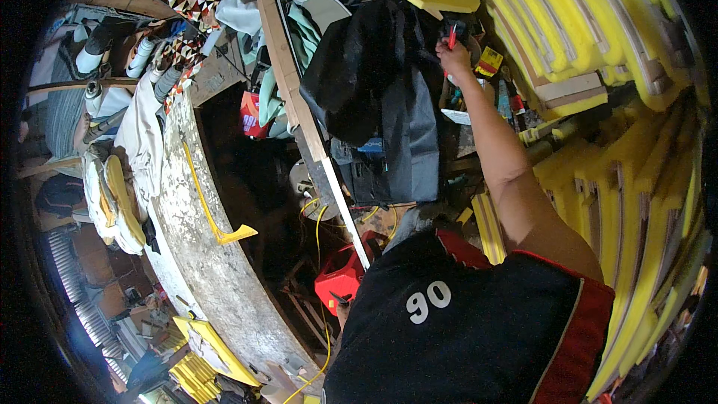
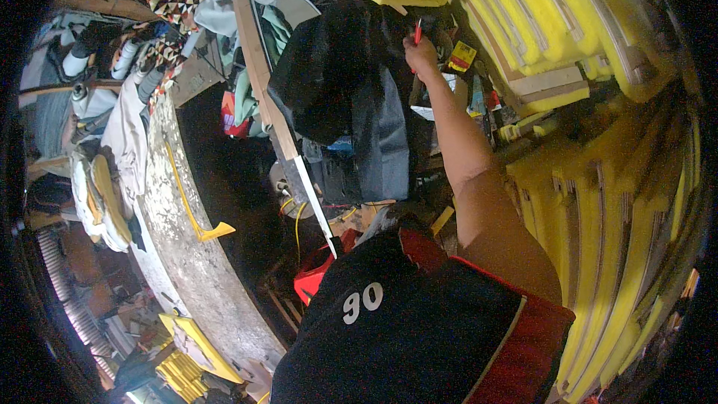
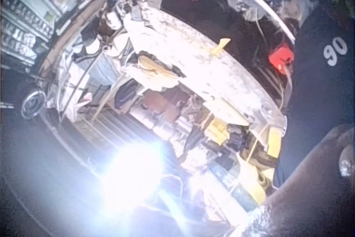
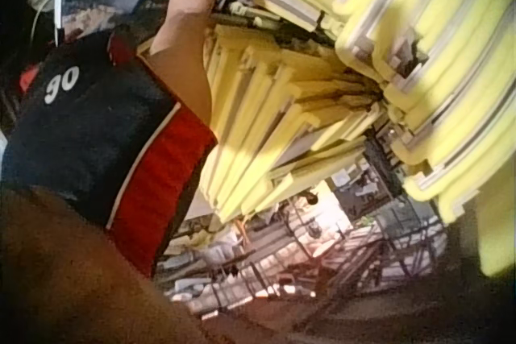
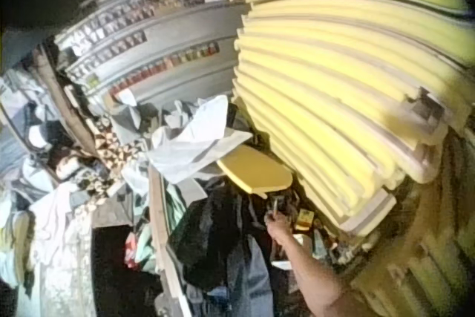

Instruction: The person uses red-handled shears to cut a small piece of yellow foam and then trims a gray fabric piece on a workbench. They also handle a wooden block and a metal caliper, placing items on the bench and moving around the cluttered workshop.

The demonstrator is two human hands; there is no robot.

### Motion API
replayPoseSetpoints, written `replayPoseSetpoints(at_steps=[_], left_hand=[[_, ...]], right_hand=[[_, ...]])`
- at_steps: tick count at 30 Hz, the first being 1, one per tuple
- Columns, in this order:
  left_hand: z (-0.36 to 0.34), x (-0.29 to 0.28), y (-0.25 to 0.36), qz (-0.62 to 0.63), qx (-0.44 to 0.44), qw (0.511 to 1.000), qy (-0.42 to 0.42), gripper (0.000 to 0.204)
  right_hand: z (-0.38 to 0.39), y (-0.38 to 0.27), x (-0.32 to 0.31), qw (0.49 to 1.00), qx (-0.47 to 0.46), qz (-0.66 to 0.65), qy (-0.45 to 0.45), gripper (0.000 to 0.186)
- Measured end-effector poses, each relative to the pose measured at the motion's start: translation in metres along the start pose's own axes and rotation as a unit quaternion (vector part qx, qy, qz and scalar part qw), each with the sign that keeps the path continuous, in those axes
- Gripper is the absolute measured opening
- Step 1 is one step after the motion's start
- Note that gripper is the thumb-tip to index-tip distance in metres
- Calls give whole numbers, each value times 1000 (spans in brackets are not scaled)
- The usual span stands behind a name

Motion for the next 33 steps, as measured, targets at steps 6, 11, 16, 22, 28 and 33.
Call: replayPoseSetpoints(at_steps=[6,11,16,22,28,33], left_hand=[[22,3,-10,17,-31,999,16,30],[29,-1,-9,-4,-36,999,22,31],[38,-1,-8,-17,-42,999,29,32],[47,-6,-14,-44,-44,998,33,33],[66,5,-26,-17,-10,997,81,35],[68,6,-50,-80,-18,995,59,32]], right_hand=[[28,-47,0,986,144,-53,-70,49],[-23,-61,13,976,45,145,-158,54],[-51,-66,42,965,138,18,-222,43],[-43,-58,49,894,235,-348,-157,10],[-63,-34,26,881,268,-365,-141,9],[-82,-31,19,927,189,-313,-88,6]])
Point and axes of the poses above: each hand's wrist, its own z-axis away from the middle knuckle, its own x-axis out of the palm, y = z × x, the point moved 5 cm from there along -z, towards the middle knuckle, and after that the axes turned 4 degrees about x, right-handed, at the moved point
